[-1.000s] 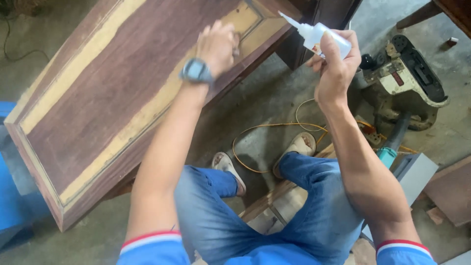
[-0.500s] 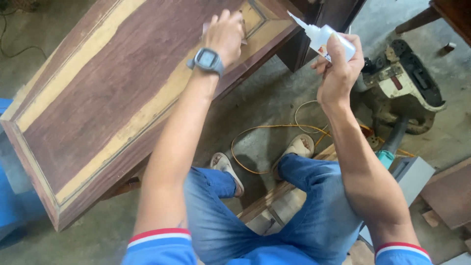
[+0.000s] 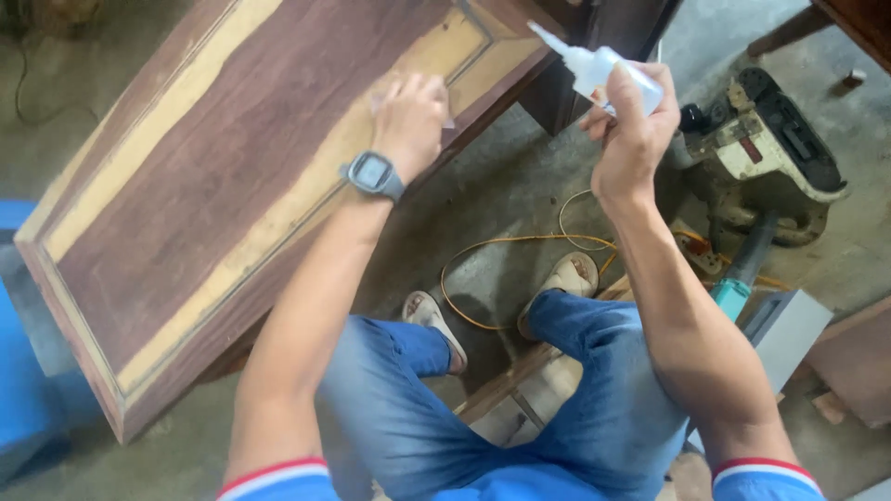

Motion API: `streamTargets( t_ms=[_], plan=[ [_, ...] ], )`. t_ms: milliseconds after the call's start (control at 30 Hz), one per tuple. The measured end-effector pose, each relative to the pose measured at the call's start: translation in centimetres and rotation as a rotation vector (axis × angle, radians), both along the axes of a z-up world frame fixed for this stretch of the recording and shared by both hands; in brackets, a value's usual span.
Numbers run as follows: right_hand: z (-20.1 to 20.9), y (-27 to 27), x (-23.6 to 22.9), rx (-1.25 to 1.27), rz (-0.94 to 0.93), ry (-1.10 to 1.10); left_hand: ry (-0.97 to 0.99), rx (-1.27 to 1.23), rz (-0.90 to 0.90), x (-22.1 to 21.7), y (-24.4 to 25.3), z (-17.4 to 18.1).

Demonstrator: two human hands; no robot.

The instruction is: The person applies glue from a white bottle onto the seams of a wooden panel and then rubs the area with a small piece of sandpaper. The person repeats this process along the seams of the panel.

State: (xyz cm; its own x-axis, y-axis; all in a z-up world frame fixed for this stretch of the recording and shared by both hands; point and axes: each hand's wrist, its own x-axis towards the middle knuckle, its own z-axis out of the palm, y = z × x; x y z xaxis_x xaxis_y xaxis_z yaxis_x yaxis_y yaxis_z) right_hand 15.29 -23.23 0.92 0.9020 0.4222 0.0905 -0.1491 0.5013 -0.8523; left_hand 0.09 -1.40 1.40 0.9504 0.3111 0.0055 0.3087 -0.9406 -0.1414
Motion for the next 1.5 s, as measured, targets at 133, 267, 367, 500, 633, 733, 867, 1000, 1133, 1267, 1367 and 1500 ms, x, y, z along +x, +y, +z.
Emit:
streamTargets(
  t_ms=[133,267,367,500,633,733,867,1000,1133,1267,1367,1500],
  plan=[
    [0.0,-0.2,-0.2,-0.045,0.033,-0.012,-0.084,-0.044,0.176,2.1,1.9,-0.3],
    [0.1,-0.2,0.0,-0.023,-0.002,0.004,-0.029,0.001,0.085,3.9,3.1,0.0],
    [0.5,-0.4,-0.1,-0.018,0.008,-0.002,-0.012,-0.017,0.063,0.7,1.3,-0.5],
    [0.4,0.1,-0.1,-0.061,0.029,-0.033,0.022,0.06,0.131,0.9,0.5,0.1],
    [0.3,0.6,-0.5,-0.042,0.036,0.024,0.023,0.152,-0.038,4.6,3.8,-1.2],
    [0.9,0.7,-0.7,-0.009,0.076,0.024,0.006,-0.044,0.109,2.0,0.6,1.2],
    [0.8,2.0,-3.3,-0.117,0.151,-0.21,-0.158,-0.282,0.115,-5.7,-3.5,3.1],
    [1.6,6.7,-7.9,-0.304,0.258,-0.593,-0.931,-0.076,0.113,-13.0,-6.8,4.3],
    [-1.0,15.3,-13.8,-0.371,0.283,-0.644,-1.467,-0.255,0.587,-17.5,-5.2,3.0],
    [-1.0,22.9,-18.9,-0.616,0.437,-0.65,-1.848,-0.46,0.843,-21.1,-1.2,0.8],
    [-1.6,26.4,-19.9,-0.584,0.424,-0.663,-1.87,-0.513,0.789,-21.5,-0.4,0.2],
    [-0.6,27.0,-19.2,-0.64,0.53,-0.704,-1.729,-0.729,0.821,-20.5,-0.4,1.0]
  ],
)
